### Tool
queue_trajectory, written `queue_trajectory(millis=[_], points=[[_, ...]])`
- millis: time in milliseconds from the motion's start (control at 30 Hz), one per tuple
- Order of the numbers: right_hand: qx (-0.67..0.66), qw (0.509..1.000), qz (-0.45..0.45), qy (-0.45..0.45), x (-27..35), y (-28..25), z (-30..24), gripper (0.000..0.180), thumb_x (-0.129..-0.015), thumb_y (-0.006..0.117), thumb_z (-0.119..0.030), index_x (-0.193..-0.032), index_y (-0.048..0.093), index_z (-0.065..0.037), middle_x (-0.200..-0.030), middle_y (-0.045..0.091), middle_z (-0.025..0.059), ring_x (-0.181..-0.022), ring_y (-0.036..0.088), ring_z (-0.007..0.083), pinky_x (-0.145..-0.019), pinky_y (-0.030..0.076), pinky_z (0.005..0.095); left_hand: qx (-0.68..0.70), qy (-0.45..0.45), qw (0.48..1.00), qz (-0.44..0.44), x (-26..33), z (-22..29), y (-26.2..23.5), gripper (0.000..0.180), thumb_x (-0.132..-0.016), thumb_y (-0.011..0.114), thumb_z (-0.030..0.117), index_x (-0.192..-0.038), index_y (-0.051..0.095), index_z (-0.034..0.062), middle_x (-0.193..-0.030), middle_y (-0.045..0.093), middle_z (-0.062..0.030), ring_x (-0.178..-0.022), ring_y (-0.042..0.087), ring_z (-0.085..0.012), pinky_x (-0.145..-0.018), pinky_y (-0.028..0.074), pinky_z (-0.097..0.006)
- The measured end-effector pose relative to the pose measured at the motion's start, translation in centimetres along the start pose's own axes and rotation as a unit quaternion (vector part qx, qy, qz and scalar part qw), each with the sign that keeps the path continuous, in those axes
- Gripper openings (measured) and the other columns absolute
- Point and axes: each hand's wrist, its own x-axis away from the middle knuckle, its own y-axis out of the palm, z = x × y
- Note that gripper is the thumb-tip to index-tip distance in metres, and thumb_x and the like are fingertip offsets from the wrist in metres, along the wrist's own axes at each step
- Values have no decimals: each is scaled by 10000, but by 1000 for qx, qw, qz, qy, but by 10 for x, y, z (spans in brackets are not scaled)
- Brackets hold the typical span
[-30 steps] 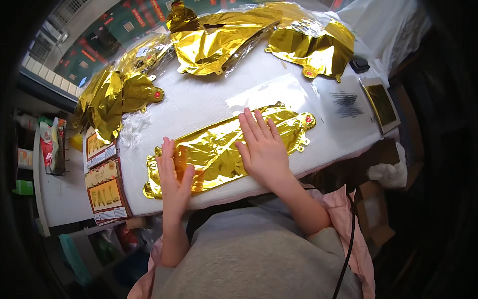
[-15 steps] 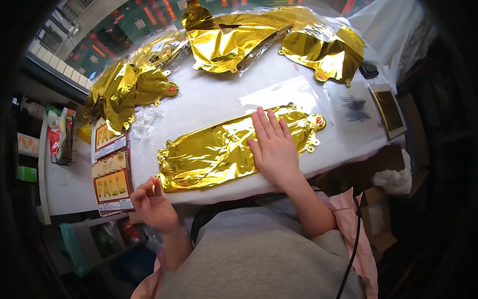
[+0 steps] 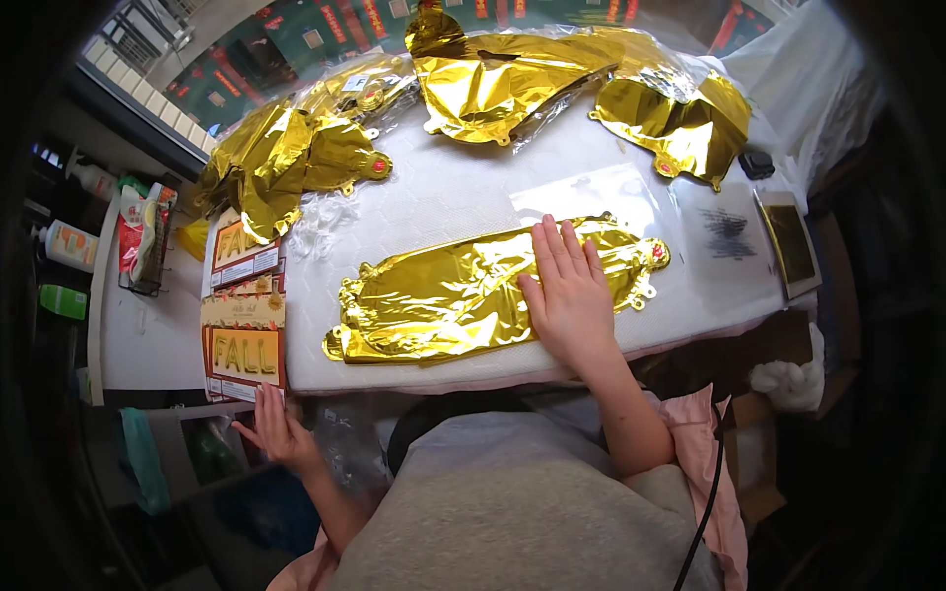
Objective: The person folds a foil balloon, places it onto a cardboard insert, and slides them into a plastic packaging sleeve. The person then takes a plastic straw from a box and inserts it into the sleeve.
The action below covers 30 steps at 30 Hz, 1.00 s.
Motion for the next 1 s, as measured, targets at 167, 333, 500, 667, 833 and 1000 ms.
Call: queue_trajectory(millis=[167,333,500,667,833,1000], points=[[-1,1000,4,-3,0,2,0,621,-1077,484,-335,-1616,364,-52,-1681,367,134,-1563,320,316,-1275,216,467,-3,61,998,34,5,-1,-8,347,-921,639,-55,-1237,752,30,-1331,728,-112,-1297,653,-324,-1268,197,-608],[-6,1000,9,-2,-1,0,1,623,-1074,489,-343,-1610,373,-48,-1680,368,133,-1562,322,314,-1274,217,466,21,28,987,158,12,1,-20,291,-944,664,-76,-1218,740,-12,-1266,738,-186,-1158,721,-320,-1176,414,-539],[11,1000,13,0,-1,3,4,631,-1066,506,-350,-1606,380,-51,-1672,384,121,-1561,329,296,-1273,219,459,130,-15,939,317,-6,38,-22,171,-970,676,-66,-1136,718,-65,-1205,735,-223,-1111,731,-337,-1074,553,-483],[8,1000,18,7,0,8,6,644,-1054,506,-362,-1620,371,-85,-1692,349,109,-1566,320,285,-1271,230,462,330,193,922,58,-36,131,-27,126,-966,695,17,-1077,750,-9,-1169,754,-194,-1115,735,-335,-1088,544,-497],[11,998,30,-47,3,17,21,585,-989,488,-374,-1516,533,-125,-1723,283,76,-1567,314,284,-1272,265,468,419,291,846,-152,-69,180,15,284,-814,663,-23,-1060,794,27,-1108,783,-170,-1143,737,-314,-1155,454,-507],[18,999,22,-29,5,14,18,600,-989,492,-367,-1555,495,-168,-1734,269,42,-1584,283,251,-1270,258,451,525,205,807,-176,-89,174,8,409,-832,549,8,-1189,742,-47,-1247,733,-227,-1255,675,-390,-1179,398,-528]])
